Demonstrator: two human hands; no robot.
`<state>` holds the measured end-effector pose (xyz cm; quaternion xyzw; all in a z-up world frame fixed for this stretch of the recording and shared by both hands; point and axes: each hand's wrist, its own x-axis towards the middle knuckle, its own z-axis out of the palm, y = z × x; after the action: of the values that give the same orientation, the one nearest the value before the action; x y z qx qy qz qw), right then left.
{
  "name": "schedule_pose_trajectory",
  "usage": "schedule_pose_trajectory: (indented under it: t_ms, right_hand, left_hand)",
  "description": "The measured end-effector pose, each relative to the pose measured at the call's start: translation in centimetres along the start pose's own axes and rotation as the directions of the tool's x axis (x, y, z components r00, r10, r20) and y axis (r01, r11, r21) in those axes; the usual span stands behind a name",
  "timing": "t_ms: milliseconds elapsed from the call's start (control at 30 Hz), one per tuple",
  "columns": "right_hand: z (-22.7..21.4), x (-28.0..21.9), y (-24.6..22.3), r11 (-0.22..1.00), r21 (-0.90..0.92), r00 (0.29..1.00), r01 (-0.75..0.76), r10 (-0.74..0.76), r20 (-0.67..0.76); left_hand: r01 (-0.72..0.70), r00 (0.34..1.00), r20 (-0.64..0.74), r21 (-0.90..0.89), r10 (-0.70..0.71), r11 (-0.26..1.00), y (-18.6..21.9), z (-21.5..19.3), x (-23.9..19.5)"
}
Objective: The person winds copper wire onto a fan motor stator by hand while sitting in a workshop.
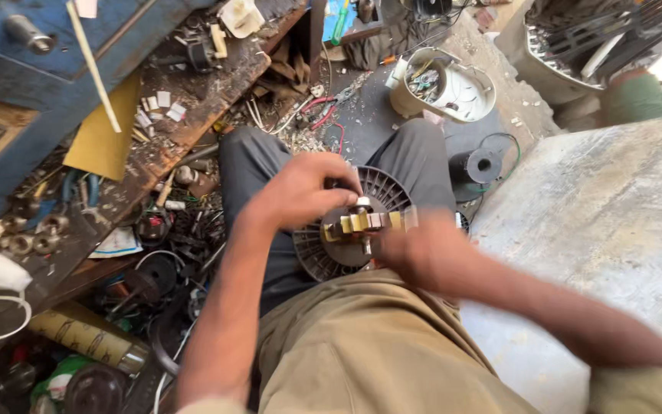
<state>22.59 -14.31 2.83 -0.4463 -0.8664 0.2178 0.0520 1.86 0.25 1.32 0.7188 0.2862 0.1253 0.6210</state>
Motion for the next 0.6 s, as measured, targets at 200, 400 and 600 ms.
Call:
schedule_pose_trajectory:
  t_ms: [200, 400, 600]
  right_hand:
    - [-2.2, -0.5, 6.0, 0.967, 0.192, 0.937, -0.167, 0.217, -0.275]
    - [-0.9, 5.0, 7.1, 0.967, 0.142, 0.855, -0.213, 0.255, -0.452]
    - [0.1, -1.1, -0.1, 0.999, 0.017, 0.998, -0.036, 0.035, 0.044]
  left_hand:
    - [-0.285, 0.707, -0.200, 0.798, 0.679, 0.532, 5.6, 5.9, -6.5]
    - [-0.146, 0.913, -0.366, 0.117, 0.180, 0.982, 0.9, 4.2, -1.5]
    - [-0.189, 0.964, -0.165, 0.131, 0.210, 0.973, -0.9, 1.0, -2.0]
